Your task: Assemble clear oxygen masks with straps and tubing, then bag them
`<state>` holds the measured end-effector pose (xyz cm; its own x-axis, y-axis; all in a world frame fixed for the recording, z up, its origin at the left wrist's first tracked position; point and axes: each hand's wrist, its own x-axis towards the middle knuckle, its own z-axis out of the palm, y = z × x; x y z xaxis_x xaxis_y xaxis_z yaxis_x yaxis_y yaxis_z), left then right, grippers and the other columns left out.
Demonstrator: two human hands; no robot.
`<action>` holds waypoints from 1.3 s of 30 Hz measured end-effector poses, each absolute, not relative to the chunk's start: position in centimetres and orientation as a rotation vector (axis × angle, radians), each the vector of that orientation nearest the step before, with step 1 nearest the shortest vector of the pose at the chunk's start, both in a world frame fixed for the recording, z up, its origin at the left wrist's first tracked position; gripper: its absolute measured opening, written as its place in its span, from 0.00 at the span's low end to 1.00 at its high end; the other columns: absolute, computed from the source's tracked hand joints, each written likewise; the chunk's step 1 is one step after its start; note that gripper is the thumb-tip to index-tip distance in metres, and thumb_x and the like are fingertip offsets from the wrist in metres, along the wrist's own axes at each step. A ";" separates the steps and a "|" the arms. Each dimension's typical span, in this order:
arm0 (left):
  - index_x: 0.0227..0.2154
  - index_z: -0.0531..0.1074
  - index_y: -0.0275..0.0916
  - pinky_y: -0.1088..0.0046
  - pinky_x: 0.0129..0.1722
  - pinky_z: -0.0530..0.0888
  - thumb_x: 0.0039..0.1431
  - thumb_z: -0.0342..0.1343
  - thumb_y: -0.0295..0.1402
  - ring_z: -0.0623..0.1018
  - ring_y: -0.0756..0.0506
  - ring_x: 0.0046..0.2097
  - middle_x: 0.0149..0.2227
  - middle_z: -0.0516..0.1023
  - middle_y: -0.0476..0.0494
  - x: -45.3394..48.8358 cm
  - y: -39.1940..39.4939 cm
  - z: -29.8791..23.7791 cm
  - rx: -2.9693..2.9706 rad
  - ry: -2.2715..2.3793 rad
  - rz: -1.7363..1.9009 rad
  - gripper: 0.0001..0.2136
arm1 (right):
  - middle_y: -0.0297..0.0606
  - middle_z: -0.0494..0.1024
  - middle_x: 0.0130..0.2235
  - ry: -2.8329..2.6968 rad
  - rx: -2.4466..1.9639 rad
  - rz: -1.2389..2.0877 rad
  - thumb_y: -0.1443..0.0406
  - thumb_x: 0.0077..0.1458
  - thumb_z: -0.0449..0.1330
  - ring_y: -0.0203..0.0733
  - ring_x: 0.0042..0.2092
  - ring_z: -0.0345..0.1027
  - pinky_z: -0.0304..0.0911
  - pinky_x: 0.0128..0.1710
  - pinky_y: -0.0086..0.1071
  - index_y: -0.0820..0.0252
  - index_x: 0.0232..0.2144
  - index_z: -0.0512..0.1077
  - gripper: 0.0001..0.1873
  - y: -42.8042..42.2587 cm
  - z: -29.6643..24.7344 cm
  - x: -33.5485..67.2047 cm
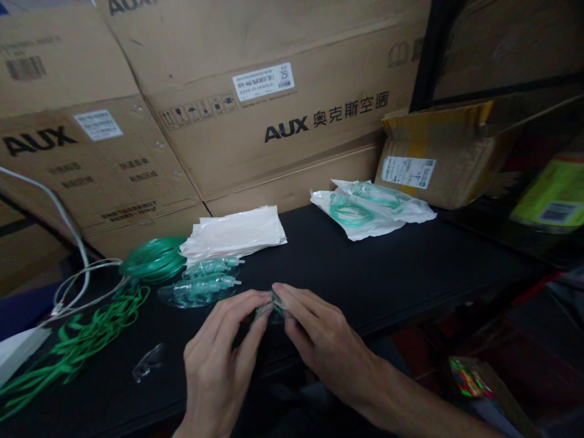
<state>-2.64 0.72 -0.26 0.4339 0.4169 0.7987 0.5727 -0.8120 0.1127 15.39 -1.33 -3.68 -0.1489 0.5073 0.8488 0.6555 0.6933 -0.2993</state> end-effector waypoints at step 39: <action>0.44 0.75 0.41 0.76 0.48 0.78 0.72 0.53 0.31 0.83 0.48 0.42 0.42 0.82 0.46 -2.5 -0.7 2.4 -2.617 -0.900 -1.090 0.06 | 0.41 0.83 0.37 -1.726 -0.953 -0.161 0.69 0.70 0.51 0.40 0.36 0.81 0.77 0.37 0.29 0.58 0.42 0.71 0.08 -2.1 -3.7 14.8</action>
